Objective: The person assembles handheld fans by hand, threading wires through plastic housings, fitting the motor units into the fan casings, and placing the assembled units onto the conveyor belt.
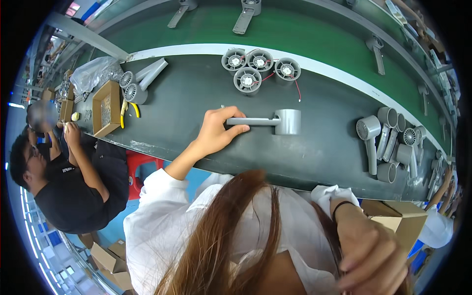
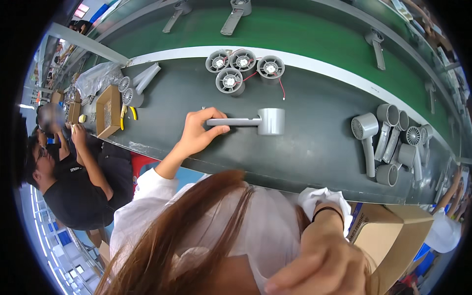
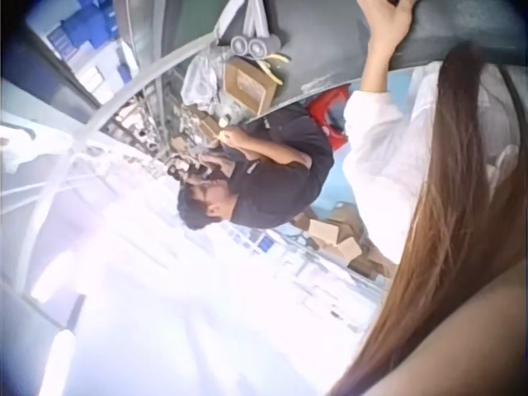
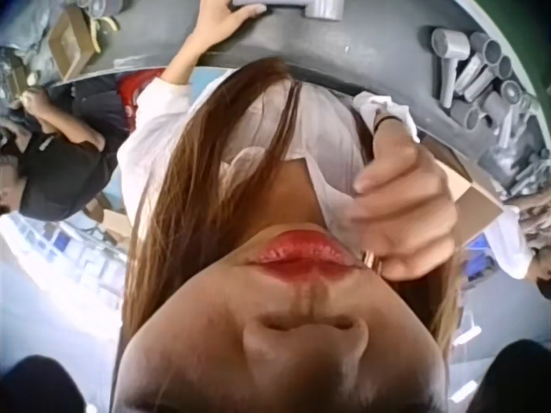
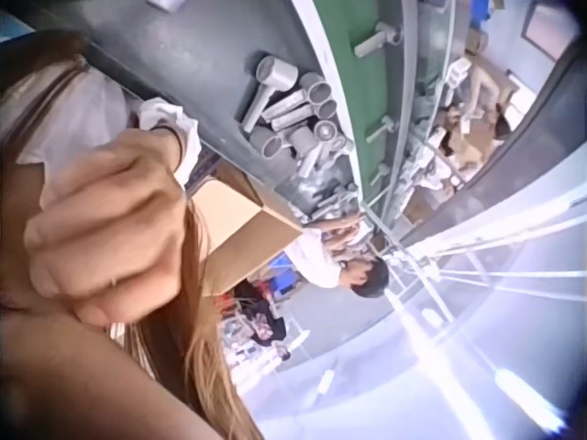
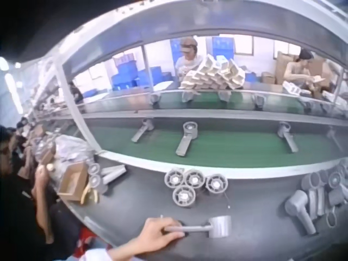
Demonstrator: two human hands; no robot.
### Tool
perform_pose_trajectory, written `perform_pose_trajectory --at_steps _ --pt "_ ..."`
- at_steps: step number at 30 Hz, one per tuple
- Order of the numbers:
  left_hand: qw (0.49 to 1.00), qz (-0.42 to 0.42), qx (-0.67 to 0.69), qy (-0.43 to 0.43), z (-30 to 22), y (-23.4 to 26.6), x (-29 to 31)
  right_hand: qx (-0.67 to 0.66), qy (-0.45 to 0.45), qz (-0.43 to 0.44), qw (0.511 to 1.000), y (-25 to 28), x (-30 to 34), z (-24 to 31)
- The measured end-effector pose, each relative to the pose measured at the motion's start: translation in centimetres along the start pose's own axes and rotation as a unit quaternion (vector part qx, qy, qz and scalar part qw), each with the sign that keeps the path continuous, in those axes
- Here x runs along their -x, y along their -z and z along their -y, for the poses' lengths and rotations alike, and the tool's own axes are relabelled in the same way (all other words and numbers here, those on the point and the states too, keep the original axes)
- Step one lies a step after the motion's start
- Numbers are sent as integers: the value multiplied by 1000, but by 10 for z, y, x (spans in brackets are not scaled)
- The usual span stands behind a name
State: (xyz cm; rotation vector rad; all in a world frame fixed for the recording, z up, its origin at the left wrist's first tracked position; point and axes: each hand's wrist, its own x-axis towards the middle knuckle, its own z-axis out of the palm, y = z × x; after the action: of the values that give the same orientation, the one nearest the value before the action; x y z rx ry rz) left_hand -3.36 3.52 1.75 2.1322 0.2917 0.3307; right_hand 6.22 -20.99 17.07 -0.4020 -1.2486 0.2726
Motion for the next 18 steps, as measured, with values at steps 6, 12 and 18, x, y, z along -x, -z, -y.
perform_pose_trajectory --at_steps 6,12,18 --pt "988 35 106 103 16 -5 -12 -2 63 -5 998 -2 -13 0" --pt "927 57 300 215 10 -5 -15 64 0 15 998 -2 -4 16" --pt "928 71 299 210 16 -4 -7 92 111 52 988 6 6 -6"
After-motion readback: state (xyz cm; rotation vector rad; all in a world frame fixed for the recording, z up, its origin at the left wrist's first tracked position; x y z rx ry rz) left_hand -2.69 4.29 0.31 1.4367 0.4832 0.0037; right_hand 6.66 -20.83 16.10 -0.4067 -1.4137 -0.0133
